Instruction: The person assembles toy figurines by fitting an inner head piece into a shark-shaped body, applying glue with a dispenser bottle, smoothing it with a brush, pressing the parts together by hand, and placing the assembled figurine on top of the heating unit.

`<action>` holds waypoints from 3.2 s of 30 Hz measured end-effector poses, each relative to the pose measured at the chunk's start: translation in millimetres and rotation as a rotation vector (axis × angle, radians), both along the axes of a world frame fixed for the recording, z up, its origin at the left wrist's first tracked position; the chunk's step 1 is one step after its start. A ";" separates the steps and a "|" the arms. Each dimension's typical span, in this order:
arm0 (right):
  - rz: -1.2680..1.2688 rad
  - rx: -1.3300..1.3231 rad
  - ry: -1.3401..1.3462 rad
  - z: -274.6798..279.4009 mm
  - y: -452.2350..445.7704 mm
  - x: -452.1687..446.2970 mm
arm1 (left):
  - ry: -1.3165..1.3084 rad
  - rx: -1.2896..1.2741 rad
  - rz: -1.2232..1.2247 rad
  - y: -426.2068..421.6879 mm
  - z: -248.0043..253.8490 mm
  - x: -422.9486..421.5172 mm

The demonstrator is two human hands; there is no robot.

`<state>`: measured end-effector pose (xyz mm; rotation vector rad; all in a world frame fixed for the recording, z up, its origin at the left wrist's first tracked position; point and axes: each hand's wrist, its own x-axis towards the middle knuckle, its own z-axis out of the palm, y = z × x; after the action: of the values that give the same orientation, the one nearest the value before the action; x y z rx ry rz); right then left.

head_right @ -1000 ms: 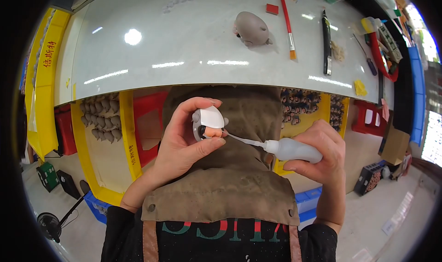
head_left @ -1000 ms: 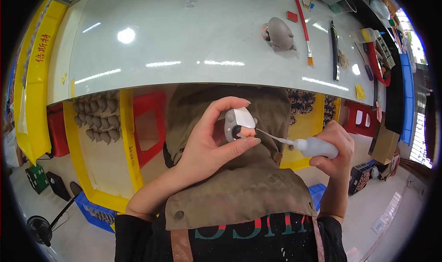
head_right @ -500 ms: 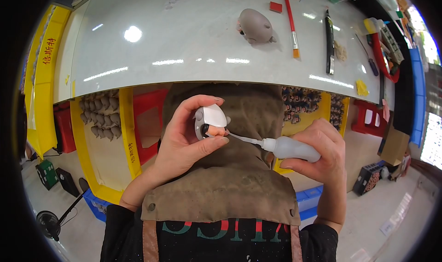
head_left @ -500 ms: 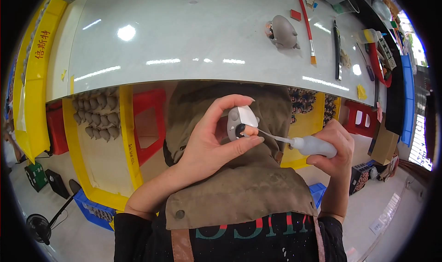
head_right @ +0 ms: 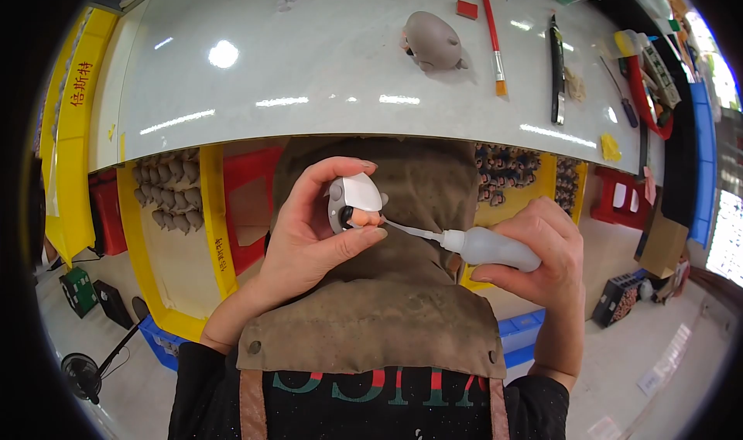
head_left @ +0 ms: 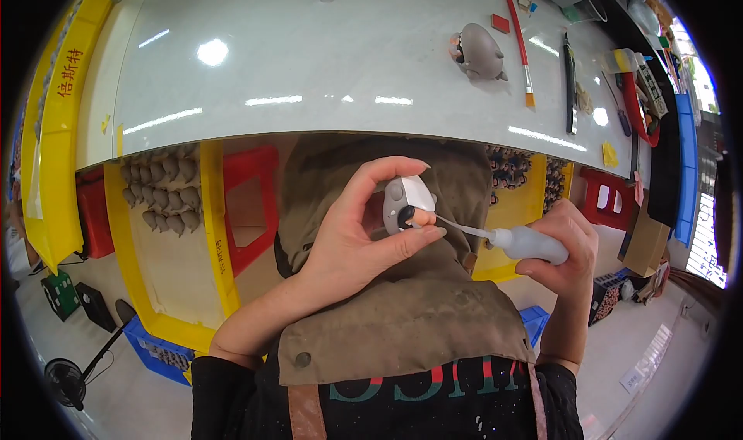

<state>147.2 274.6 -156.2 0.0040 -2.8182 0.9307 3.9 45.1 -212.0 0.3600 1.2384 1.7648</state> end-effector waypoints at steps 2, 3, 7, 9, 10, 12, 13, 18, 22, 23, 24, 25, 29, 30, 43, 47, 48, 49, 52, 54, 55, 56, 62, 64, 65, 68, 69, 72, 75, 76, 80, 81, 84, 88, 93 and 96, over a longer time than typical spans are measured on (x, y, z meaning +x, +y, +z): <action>0.002 0.005 0.003 0.1 -0.3 -0.1 | 0.000 -0.004 -0.002 -0.3 -0.2 -0.2; 0.002 0.008 0.006 0.3 -0.6 -0.2 | 0.001 -0.008 -0.003 -0.4 0.7 -0.4; -0.001 0.015 0.009 0.6 -1.3 0.2 | 0.002 -0.017 -0.005 -0.6 0.8 -0.8; 0.001 0.021 0.012 0.5 -1.3 0.1 | -0.004 -0.014 -0.005 -1.0 -0.1 -0.8; 0.003 0.024 0.013 0.6 -1.2 0.0 | -0.007 -0.013 -0.006 -1.1 -0.6 -0.7; 0.013 0.028 0.022 0.9 -0.7 -0.7 | 0.002 -0.003 -0.001 -1.0 -2.0 -0.5; 0.018 0.030 0.025 1.3 -0.5 -1.0 | 0.006 0.002 0.001 -0.9 -2.2 -0.3; 0.014 0.035 0.025 2.9 -1.6 -2.4 | 0.012 -0.007 0.006 -0.8 -1.5 -0.3; 0.015 0.042 0.025 3.7 -1.7 -3.2 | 0.000 0.002 0.004 -0.8 -2.2 -0.5; 0.014 0.041 0.023 4.0 -2.0 -3.3 | -0.002 0.005 0.005 -0.9 -2.6 -0.4; 0.012 0.040 0.022 4.3 -2.3 -3.4 | -0.004 0.008 0.006 -1.0 -3.0 -0.2; 0.010 0.040 0.021 4.5 -2.5 -3.5 | -0.006 0.011 0.007 -1.0 -3.4 -0.1; 0.013 0.047 0.023 5.1 -2.5 -3.6 | -0.004 0.009 0.005 -0.9 -4.0 0.0; 0.014 0.048 0.024 5.1 -2.5 -3.7 | -0.001 0.007 0.006 -1.0 -3.7 -0.1; -0.001 0.065 0.025 5.4 -2.7 -3.0 | -0.011 0.021 0.004 -0.9 -3.1 -0.3; 0.001 0.073 0.027 5.3 -2.5 -3.4 | -0.004 0.018 0.003 -1.0 -2.6 -0.4; 0.001 0.073 0.028 5.5 -2.8 -3.7 | -0.003 0.020 0.003 -1.2 -2.9 -0.5; 0.000 0.073 0.030 5.5 -2.9 -3.9 | -0.001 0.022 0.003 -1.4 -3.1 -0.6; -0.003 0.075 0.032 5.0 -3.0 -4.0 | -0.002 0.016 0.002 -1.1 -3.1 -0.6; -0.003 0.076 0.029 5.6 -3.2 -4.4 | 0.002 0.013 0.008 -1.0 -2.6 -0.6; -0.003 0.076 0.028 5.9 -3.2 -4.5 | 0.003 0.012 0.011 -0.8 -2.4 -0.6; -0.005 0.075 0.026 5.8 -2.9 -4.2 | 0.007 0.010 0.009 -0.7 -2.5 -0.6; -0.020 0.062 0.028 4.1 -3.1 -2.2 | -0.019 0.015 -0.003 -1.1 -2.2 -0.8; -0.022 0.054 0.035 2.8 -2.3 -1.0 | -0.022 0.023 -0.002 -1.0 -2.7 -0.3; -0.021 0.033 0.040 2.1 -1.1 0.1 | -0.029 0.017 -0.004 -0.9 -2.8 -0.3; -0.030 -0.076 0.080 -2.4 3.1 3.5 | -0.034 -0.019 0.005 -1.1 -2.2 -0.2; -0.047 -0.133 0.112 -5.4 5.7 5.4 | -0.023 -0.036 0.013 -1.2 -1.3 -0.3; -0.189 -0.341 0.244 -13.6 13.7 7.9 | 0.080 -0.049 0.008 2.6 -5.4 -1.0; -0.452 -0.546 0.294 -16.7 31.2 17.2 | -0.075 -0.062 -0.068 2.2 -5.4 -0.9; -0.562 -0.616 0.328 -15.8 38.2 13.2 | -0.088 -0.082 -0.108 2.3 -3.6 -2.4; -0.764 -0.506 0.397 -0.1 89.3 -26.3 | -0.184 0.049 -0.202 5.0 -1.7 0.0; -0.764 -0.460 0.383 2.2 101.2 -34.2 | -0.186 0.041 -0.232 6.0 0.6 -0.4; -0.645 -0.435 0.339 -26.8 149.1 -45.7 | -0.169 0.043 -0.254 3.1 5.4 1.3; -0.659 -0.345 0.288 -40.1 172.7 -56.0 | -0.169 0.066 -0.239 1.8 3.8 -0.2; -0.780 0.265 0.500 -9.0 116.0 -36.4 | -0.268 0.079 -0.324 1.5 -1.0 -2.7; -0.690 -0.376 0.415 -2.3 42.6 -11.5 | -0.271 0.054 -0.389 7.0 -2.4 -5.5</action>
<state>135.7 317.2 -158.5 -0.6854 -2.0002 1.0889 -1.6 52.1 -214.4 0.3526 0.8636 1.4567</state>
